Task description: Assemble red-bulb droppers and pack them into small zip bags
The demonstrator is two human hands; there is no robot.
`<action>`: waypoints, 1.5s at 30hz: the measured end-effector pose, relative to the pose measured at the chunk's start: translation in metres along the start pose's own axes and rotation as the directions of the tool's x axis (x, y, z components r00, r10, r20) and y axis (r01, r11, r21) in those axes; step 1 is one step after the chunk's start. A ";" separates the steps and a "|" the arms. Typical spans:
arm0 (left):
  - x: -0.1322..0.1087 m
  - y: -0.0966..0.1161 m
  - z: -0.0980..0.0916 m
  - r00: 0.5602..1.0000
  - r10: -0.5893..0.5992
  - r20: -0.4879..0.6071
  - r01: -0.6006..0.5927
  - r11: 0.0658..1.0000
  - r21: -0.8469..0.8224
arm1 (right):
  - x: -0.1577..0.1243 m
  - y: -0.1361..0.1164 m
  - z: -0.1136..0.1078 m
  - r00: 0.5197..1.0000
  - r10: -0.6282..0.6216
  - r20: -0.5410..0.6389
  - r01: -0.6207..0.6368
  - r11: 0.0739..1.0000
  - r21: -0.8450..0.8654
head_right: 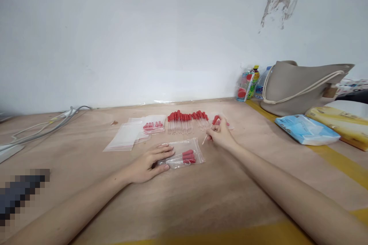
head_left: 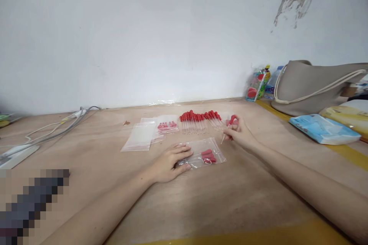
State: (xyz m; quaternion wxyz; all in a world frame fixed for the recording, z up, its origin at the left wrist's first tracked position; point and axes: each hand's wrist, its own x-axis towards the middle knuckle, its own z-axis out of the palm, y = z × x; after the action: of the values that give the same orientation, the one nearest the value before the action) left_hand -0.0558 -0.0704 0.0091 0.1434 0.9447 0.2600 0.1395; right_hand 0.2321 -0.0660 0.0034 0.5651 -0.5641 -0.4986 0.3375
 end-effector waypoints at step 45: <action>-0.001 0.000 0.000 1.000 0.018 -0.010 -0.019 0.999 -0.038 | 0.098 -0.003 0.026 0.993 0.028 -0.118 -0.113 0.563 -0.819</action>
State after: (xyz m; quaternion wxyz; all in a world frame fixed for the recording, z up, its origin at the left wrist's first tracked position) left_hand -0.0570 -0.0709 0.0083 0.1588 0.9435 0.2492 0.1501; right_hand 0.2343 0.0342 0.0212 0.2453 -0.7965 -0.5491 0.0624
